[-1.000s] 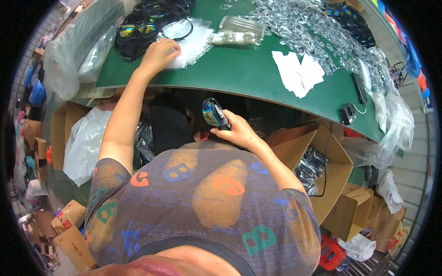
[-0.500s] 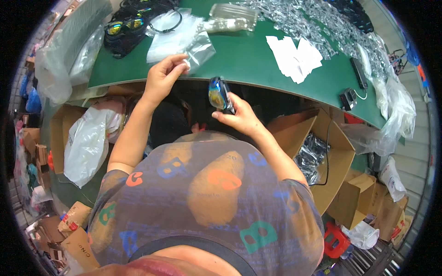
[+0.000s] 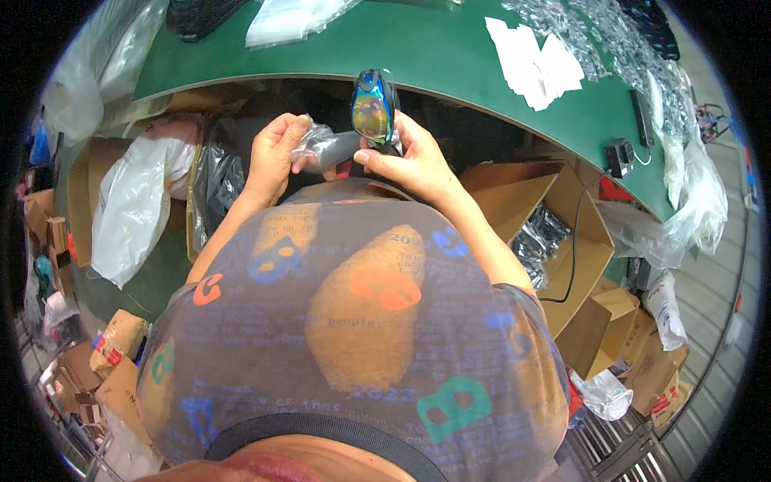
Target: Packaging swimming goggles into individual plastic zip-lock bags at a warehouse workstation.
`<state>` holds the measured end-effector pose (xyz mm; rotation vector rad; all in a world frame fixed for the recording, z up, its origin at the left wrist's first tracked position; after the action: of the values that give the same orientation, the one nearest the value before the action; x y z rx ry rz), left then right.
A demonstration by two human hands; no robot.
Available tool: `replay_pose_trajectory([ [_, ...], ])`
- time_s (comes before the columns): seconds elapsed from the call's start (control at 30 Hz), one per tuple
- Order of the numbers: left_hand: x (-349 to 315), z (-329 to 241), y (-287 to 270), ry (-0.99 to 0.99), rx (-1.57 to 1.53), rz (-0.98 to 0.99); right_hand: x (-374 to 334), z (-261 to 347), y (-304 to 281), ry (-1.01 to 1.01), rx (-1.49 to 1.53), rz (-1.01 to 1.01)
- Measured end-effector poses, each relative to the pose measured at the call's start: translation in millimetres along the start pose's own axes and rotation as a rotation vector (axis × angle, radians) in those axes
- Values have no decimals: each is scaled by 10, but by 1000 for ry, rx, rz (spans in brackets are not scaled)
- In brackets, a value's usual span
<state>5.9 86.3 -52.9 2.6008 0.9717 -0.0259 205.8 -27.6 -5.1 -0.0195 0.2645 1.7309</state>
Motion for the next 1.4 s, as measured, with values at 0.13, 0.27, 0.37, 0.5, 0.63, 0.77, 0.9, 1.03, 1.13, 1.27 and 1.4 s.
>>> replay_pose_trajectory([
  [0.13, -41, -33, -24, 121, 282, -58, 83, 0, 87, 38, 164, 53],
  [0.27, -93, -213, 162, 233, 644, 8, 233, -125, 82, -10, 208, -24],
  [0.37, -46, -242, 240, 336, 798, 32, 321, -206, 88, -55, 85, -62],
  [0.5, -23, -167, 273, 315, 781, 78, 363, -331, 51, -18, 12, -116],
  [0.63, 25, -4, 248, 290, 760, 112, 370, -308, 42, 7, -351, -133],
  [0.77, 23, 71, 238, 172, 673, 109, 389, -300, 26, 39, -455, -129],
  [0.9, 28, 188, 213, -100, 434, 105, 388, -330, 24, -68, -520, -198],
  [1.03, 69, 172, 178, 73, 99, 135, 377, -376, -28, -100, -574, -293],
  [1.13, 70, 40, 84, 185, 162, 55, 350, -511, -219, -27, -480, -400],
  [1.27, 101, 206, 2, 105, 121, 50, 314, -531, -100, -35, -9, -213],
  [1.4, 93, 163, 99, 153, 246, 73, 393, -467, 23, -68, 24, -157],
])
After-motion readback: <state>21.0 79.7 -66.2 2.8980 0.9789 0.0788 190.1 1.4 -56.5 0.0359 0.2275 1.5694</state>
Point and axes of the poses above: each hand's wrist, its own x-axis towards the middle knuckle, its own y-axis out of the palm, z = x × y, the point moved 4 cm from there along x, towards the middle knuckle, and after that the axes turned 14 degrees about z, right-handed, at the moved point
